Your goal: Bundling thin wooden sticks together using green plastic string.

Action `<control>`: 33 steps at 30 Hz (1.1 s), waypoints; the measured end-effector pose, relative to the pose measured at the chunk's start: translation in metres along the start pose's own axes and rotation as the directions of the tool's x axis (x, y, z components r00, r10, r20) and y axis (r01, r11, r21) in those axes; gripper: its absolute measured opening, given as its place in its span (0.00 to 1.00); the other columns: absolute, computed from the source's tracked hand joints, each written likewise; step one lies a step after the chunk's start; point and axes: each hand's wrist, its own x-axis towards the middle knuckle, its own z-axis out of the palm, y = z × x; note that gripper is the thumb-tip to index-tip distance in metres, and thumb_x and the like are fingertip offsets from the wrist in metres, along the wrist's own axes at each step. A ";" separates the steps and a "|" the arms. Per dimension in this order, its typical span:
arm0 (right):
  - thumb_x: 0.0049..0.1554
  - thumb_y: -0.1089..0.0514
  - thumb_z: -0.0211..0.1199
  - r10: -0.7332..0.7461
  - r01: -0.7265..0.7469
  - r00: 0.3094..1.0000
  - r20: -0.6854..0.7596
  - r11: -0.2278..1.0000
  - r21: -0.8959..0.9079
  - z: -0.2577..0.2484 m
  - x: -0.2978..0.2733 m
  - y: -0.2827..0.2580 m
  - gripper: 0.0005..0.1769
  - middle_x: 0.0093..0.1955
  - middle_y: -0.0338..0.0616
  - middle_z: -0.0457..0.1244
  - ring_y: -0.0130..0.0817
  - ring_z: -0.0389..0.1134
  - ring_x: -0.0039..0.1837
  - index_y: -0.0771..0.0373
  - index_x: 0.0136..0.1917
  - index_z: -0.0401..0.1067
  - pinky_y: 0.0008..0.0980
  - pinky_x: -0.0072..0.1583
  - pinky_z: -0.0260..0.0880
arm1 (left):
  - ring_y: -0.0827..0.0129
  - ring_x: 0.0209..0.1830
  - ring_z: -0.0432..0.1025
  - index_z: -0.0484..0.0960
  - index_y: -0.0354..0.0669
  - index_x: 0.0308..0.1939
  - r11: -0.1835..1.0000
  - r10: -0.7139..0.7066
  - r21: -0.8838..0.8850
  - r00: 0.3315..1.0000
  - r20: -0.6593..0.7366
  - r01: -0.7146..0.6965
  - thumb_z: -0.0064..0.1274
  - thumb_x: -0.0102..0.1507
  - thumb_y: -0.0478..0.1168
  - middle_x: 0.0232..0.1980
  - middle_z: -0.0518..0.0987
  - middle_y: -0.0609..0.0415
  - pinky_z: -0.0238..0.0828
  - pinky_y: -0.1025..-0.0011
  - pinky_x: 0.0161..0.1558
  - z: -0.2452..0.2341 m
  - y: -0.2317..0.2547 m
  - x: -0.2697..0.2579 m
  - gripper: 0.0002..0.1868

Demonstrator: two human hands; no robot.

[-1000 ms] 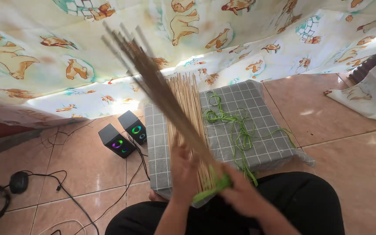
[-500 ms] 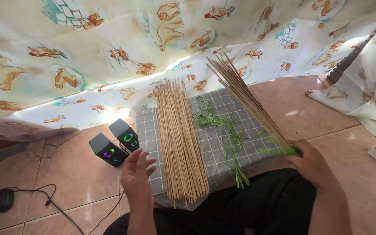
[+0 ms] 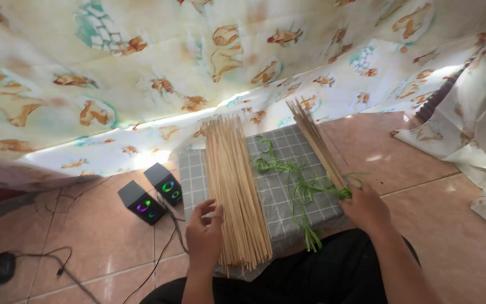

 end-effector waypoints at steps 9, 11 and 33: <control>0.51 0.36 0.66 0.001 -0.001 1.000 -0.006 0.995 0.098 -0.010 -0.007 -0.006 0.43 0.65 0.52 0.62 0.52 0.70 0.60 0.47 0.77 0.63 0.47 0.59 0.72 | 0.71 0.40 0.78 0.79 0.52 0.59 0.924 0.106 0.373 0.994 -0.038 -0.084 0.57 0.61 0.53 0.50 0.82 0.60 0.76 0.68 0.42 -0.001 -0.011 0.008 0.23; 0.47 0.35 0.67 -0.071 0.076 0.990 -0.123 0.996 0.038 0.001 0.000 0.003 0.49 0.66 0.54 0.61 0.52 0.68 0.62 0.50 0.79 0.61 0.49 0.60 0.71 | 0.56 0.42 0.79 0.77 0.53 0.61 0.811 0.174 0.571 0.984 -0.030 -0.126 0.56 0.61 0.59 0.56 0.78 0.53 0.78 0.57 0.43 -0.001 -0.024 0.014 0.28; 0.58 0.29 0.55 -0.275 0.077 0.814 0.512 0.924 0.374 -0.020 -0.120 -0.192 0.55 0.37 0.44 0.72 0.35 0.73 0.37 0.49 0.86 0.33 0.35 0.42 0.72 | 0.31 0.75 0.54 0.86 0.45 0.51 0.559 0.597 0.635 0.790 0.140 -0.534 0.57 0.60 0.43 0.71 0.66 0.35 0.54 0.35 0.67 0.047 -0.040 0.005 0.16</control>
